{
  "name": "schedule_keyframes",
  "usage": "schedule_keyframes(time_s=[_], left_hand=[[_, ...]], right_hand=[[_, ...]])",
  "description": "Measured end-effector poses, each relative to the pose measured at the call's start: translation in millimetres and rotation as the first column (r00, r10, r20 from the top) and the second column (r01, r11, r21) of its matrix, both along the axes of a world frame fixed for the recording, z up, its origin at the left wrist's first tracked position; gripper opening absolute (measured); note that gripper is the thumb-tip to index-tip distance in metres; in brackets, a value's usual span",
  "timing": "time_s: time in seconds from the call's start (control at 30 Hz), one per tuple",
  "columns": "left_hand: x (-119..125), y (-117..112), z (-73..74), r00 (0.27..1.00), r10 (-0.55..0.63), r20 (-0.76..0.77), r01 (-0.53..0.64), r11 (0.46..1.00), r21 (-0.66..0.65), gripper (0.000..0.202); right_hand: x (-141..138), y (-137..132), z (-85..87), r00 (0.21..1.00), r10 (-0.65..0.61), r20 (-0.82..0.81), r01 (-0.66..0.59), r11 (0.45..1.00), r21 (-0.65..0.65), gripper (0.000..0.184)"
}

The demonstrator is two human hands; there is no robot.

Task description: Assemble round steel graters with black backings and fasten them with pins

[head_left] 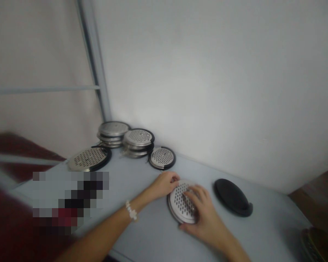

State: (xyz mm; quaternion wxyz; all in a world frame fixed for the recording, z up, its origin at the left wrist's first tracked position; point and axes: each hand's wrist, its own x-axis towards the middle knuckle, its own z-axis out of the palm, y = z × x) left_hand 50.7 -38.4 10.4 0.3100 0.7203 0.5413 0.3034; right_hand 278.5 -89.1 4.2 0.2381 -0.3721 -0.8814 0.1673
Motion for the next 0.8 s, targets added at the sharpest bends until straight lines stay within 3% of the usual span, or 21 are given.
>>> schedule_keyframes(time_s=[0.4,0.8], left_hand=[[-1,-2,-3.1,0.997,-0.034,-0.065,0.041,0.994,0.098,0.022],[-1,-2,0.2,0.992,-0.03,-0.126,0.038,0.997,0.063,0.022]], right_hand=[[1,2,-0.6,0.998,-0.01,0.068,0.015,0.998,-0.066,0.081],[3,4,-12.7,0.995,0.005,0.103,0.002,0.998,-0.066,0.093]])
